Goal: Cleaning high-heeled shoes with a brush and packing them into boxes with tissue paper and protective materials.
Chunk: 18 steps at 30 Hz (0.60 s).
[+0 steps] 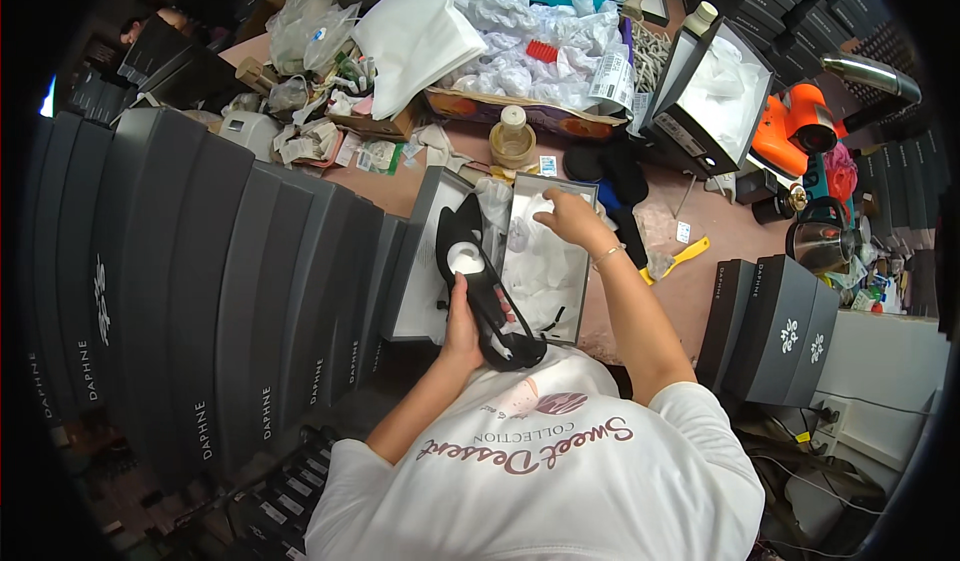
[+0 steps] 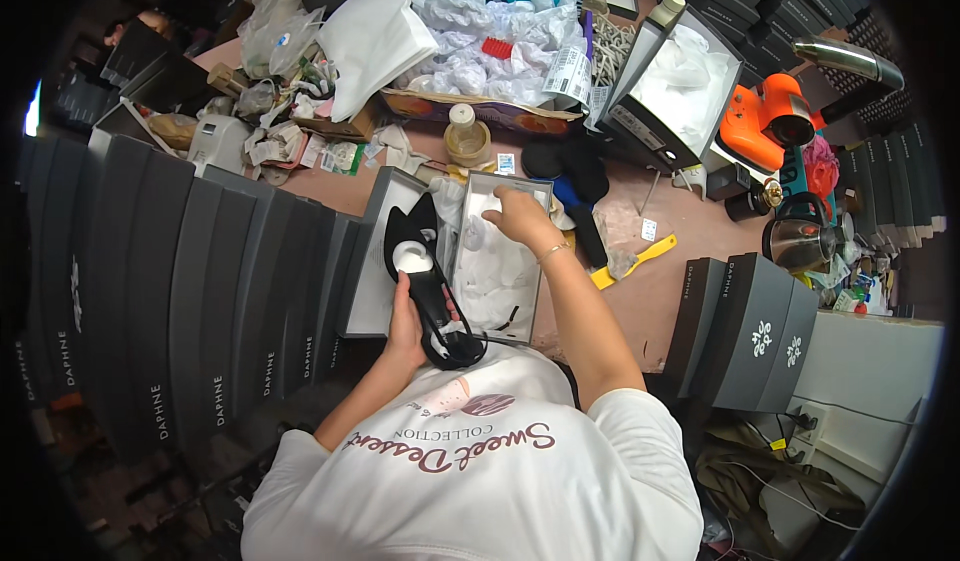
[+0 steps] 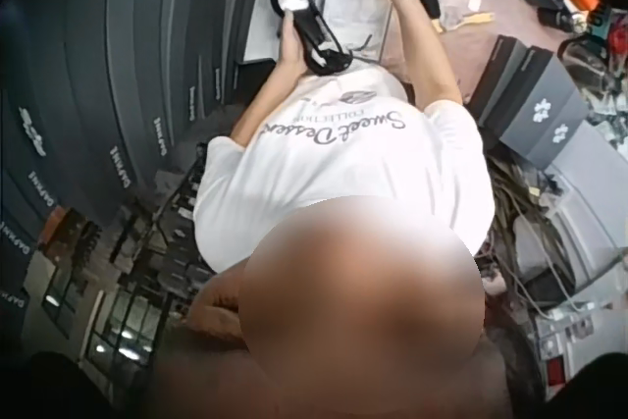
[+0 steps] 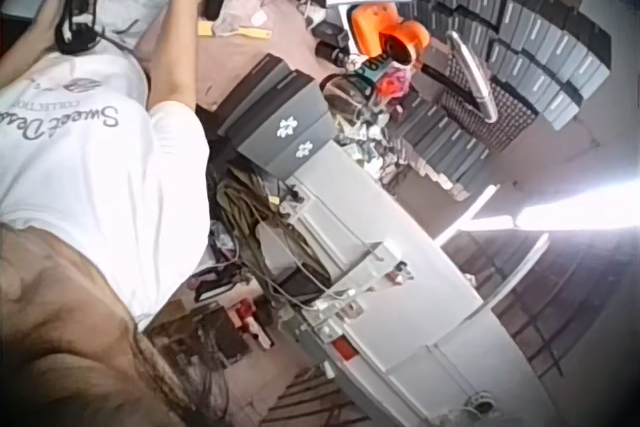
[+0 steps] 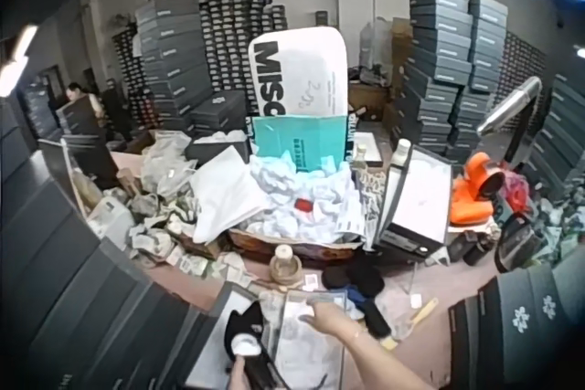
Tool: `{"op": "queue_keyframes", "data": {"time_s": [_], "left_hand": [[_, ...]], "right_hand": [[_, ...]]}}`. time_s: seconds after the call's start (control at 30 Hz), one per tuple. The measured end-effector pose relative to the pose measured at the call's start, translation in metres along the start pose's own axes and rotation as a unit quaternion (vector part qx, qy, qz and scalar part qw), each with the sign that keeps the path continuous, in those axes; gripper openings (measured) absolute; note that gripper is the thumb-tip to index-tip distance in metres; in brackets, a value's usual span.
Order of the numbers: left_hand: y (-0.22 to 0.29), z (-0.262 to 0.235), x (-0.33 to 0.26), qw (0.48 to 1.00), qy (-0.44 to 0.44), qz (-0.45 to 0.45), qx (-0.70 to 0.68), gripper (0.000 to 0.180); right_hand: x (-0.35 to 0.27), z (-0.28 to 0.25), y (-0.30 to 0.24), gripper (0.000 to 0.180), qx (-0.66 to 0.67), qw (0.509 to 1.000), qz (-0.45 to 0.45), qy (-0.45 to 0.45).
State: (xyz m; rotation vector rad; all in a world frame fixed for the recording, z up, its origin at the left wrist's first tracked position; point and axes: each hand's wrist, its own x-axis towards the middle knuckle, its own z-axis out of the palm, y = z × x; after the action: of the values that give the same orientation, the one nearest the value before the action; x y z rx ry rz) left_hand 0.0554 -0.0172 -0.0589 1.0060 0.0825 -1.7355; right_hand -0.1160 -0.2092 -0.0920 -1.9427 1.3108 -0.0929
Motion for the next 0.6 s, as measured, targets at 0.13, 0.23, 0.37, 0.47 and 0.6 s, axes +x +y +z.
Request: {"op": "queue_keyframes", "data": {"time_s": [0.13, 0.23, 0.37, 0.47, 0.6], "left_hand": [[-0.001, 0.013, -0.004, 0.999, 0.028, -0.026, 0.035, 0.063], [0.001, 0.014, -0.004, 0.998, 0.032, -0.022, 0.041, 0.064], [0.006, 0.009, 0.003, 0.998, -0.019, -0.042, 0.037, 0.070], [0.002, 0.024, 0.003, 0.993, -0.089, -0.060, 0.042, 0.073], [0.000, 0.033, 0.007, 0.984, -0.147, -0.059, 0.079, 0.059]], "right_hand": [[0.014, 0.083, 0.014, 0.047, -0.068, 0.997, -0.024, 0.013], [0.002, 0.110, 0.028, 0.038, 0.042, 0.988, -0.021, 0.145], [-0.042, 0.050, 0.000, 0.031, 0.335, 0.933, -0.079, 0.107], [-0.081, 0.020, -0.049, 0.029, 0.301, 0.915, -0.233, 0.134], [-0.108, 0.017, -0.066, 0.025, 0.100, 0.950, -0.246, 0.163]]}}
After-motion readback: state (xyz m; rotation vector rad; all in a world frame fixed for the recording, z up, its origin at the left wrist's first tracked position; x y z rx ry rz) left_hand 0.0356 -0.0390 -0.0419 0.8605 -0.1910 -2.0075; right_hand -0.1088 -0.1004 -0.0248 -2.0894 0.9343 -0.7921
